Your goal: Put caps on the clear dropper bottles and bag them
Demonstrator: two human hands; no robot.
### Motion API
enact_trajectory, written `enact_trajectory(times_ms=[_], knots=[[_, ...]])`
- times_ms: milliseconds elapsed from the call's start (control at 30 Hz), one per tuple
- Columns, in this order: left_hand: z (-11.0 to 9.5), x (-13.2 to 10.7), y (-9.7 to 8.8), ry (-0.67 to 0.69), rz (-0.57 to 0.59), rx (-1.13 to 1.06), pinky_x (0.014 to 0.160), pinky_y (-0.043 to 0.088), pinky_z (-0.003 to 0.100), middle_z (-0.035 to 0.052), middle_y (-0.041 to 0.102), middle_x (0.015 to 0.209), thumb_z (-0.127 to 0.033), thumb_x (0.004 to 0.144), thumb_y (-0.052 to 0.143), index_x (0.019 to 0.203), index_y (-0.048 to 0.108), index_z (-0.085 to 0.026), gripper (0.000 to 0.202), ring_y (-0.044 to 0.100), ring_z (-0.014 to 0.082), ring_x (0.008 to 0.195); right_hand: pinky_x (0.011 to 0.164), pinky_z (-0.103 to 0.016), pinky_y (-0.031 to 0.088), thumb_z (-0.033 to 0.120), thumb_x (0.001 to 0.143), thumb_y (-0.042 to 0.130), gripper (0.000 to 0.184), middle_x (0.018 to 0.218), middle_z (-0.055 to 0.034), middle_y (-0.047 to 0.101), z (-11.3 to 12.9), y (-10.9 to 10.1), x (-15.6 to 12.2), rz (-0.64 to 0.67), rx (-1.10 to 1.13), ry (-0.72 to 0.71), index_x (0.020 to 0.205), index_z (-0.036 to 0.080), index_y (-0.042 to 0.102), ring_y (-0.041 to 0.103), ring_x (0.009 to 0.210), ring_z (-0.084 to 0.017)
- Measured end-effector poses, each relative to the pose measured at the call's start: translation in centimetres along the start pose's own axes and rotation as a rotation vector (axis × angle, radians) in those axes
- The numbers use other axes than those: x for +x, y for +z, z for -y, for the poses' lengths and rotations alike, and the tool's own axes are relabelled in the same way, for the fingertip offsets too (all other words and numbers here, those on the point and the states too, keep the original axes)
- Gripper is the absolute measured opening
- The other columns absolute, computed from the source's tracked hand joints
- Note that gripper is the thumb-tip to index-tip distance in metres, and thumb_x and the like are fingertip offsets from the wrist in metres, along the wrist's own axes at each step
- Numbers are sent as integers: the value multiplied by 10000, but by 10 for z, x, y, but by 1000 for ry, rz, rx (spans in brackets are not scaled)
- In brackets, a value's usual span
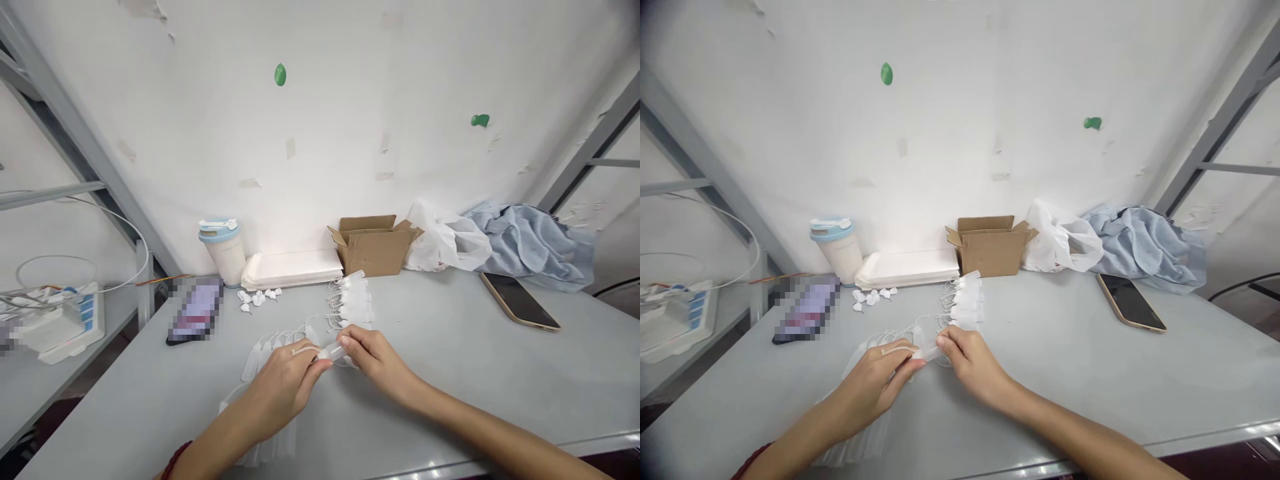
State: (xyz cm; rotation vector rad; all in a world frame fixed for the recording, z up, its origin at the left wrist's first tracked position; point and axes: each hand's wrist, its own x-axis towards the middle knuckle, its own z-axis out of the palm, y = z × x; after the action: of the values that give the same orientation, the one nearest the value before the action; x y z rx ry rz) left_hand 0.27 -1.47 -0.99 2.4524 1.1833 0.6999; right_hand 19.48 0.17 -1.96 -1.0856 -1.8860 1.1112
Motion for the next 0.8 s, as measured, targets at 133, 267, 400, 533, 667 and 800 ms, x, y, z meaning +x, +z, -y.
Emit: enact_trajectory(times_ms=[133,267,400,533,667,800], knots=[[-3,2,-7,-209,121,-200,571,370,234,-3,555,614,-363,935,348,640,513,-170,389,512,126,583,525,-231,283,467,905,383,363,587,40,381,0,0,-1,-9,65,9,763,162,518,353,542,-103],[-4,4,-13,-267,215,-355,559,383,209,-9,554,599,-354,926,363,590,497,-162,409,523,112,574,528,-230,282,445,898,412,343,607,32,409,2,-1,-1,9,47,-20,807,147,556,363,557,-101],[0,5,-10,-146,172,-145,528,314,232,-31,434,518,-284,902,423,506,364,-170,417,421,103,514,520,-226,276,452,863,479,335,602,34,409,1,-1,1,33,106,19,802,138,577,362,561,-96],[5,0,-1,6,79,50,538,304,253,-6,489,581,-226,923,384,556,441,-171,375,433,121,540,471,-211,257,478,821,532,349,559,46,395,1,0,2,9,201,59,778,135,577,336,519,-80],[7,0,0,68,41,120,568,360,263,35,580,686,-239,931,384,724,583,-168,296,506,154,613,381,-197,236,510,755,594,360,479,83,341,4,-1,3,30,408,170,765,155,536,280,430,-67],[28,7,-20,-3,52,91,756,448,292,61,661,931,-268,913,420,992,622,-198,228,583,197,877,395,-201,286,485,799,548,321,510,69,387,6,-9,3,-67,401,157,770,167,513,348,437,-74]])
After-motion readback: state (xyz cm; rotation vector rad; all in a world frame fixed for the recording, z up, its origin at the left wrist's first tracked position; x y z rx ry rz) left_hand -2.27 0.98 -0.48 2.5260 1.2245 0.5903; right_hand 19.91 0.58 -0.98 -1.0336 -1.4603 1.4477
